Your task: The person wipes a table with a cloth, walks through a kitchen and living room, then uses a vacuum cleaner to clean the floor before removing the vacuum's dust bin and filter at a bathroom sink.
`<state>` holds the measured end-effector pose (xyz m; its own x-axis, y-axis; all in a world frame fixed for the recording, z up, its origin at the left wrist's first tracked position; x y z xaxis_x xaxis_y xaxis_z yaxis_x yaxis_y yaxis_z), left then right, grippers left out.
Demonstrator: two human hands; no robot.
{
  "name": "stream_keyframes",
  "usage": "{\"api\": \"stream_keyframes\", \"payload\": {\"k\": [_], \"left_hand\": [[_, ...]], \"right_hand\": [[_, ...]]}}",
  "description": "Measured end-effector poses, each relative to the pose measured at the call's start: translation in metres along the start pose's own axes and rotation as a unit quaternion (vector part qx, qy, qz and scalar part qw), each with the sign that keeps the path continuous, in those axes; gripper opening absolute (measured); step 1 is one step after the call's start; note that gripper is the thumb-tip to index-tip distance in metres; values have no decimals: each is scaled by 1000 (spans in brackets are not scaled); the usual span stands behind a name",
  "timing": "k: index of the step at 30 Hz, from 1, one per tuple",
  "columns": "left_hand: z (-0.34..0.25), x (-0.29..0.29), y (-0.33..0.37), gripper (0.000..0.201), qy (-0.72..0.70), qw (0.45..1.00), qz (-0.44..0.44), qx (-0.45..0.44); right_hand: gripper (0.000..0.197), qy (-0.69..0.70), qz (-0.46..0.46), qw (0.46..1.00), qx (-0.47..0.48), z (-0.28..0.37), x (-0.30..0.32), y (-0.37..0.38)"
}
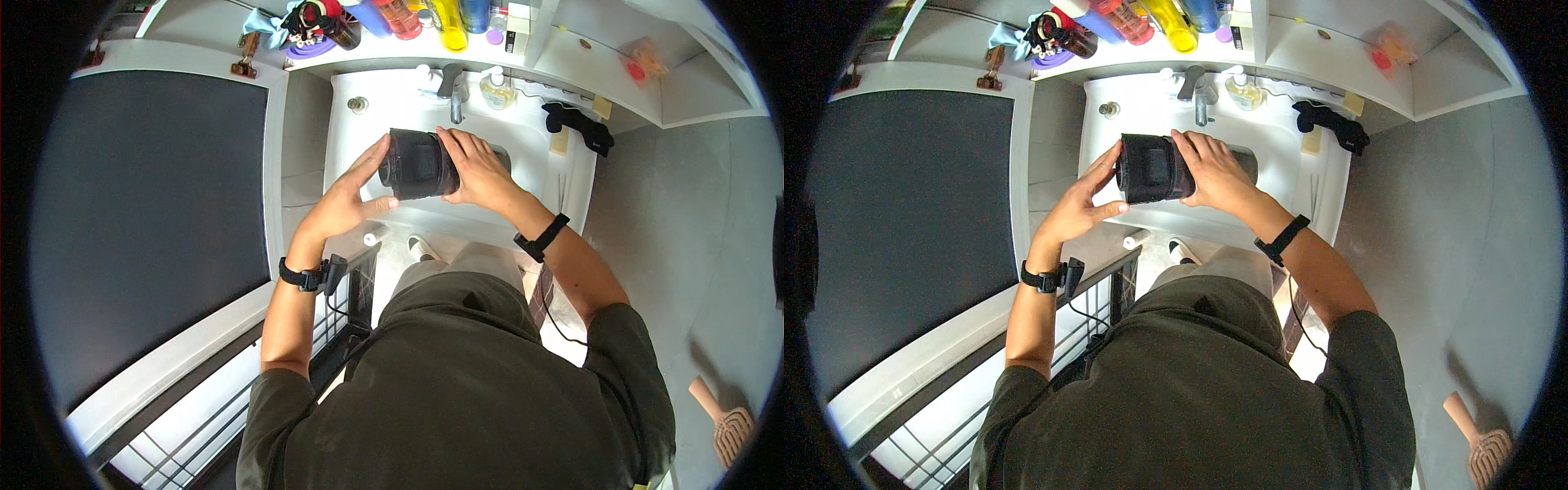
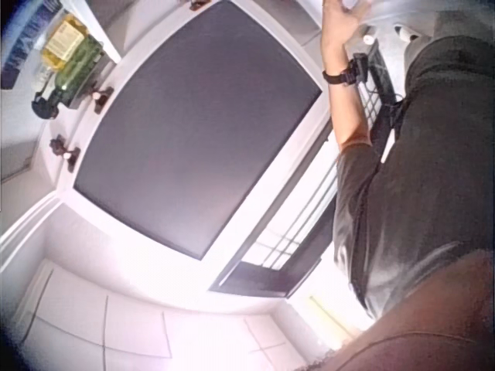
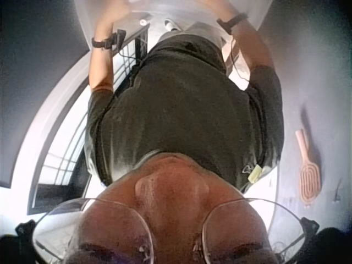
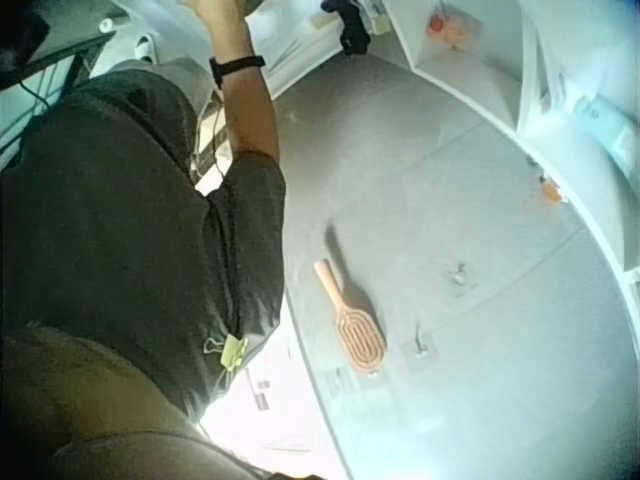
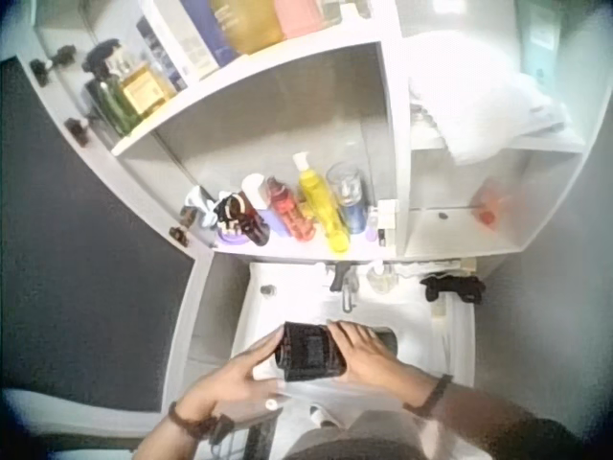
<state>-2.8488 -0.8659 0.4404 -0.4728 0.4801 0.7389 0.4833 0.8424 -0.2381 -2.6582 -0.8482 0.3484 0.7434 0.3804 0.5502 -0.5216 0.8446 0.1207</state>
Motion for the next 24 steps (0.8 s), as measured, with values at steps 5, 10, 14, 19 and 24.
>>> {"api": "stream_keyframes", "payload": {"k": [5, 10, 14, 19, 24], "left_hand": [[-7, -4, 13, 100, 50, 999, -3, -9], [-17, 2, 41, 87, 45, 996, 70, -44], [1, 16, 88, 47, 187, 976, -101, -44], [8, -47, 147, 73, 378, 905, -133, -142], [33, -83, 160, 71, 407, 905, -71, -106]], "right_hand": [[115, 56, 21, 998, -21, 5, 5, 3], [119, 76, -12, 996, -40, -24, -5, -13], [122, 148, -69, 984, -71, -35, 2, -47], [119, 166, -221, 959, -64, -40, 21, -92], [114, 138, -272, 948, -86, -57, 28, -126]]}}
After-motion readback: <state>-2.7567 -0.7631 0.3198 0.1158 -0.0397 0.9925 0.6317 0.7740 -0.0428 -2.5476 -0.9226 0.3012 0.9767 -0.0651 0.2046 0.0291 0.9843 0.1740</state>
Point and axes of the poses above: each hand's wrist, its own y-axis towards the middle knuckle, its own x-axis out of the back of the hand, z = x × y, the point moved 7 cm from there along y, towards the middle knuckle, and after that the axes turned 14 degrees about y, right-handed, at the moved point
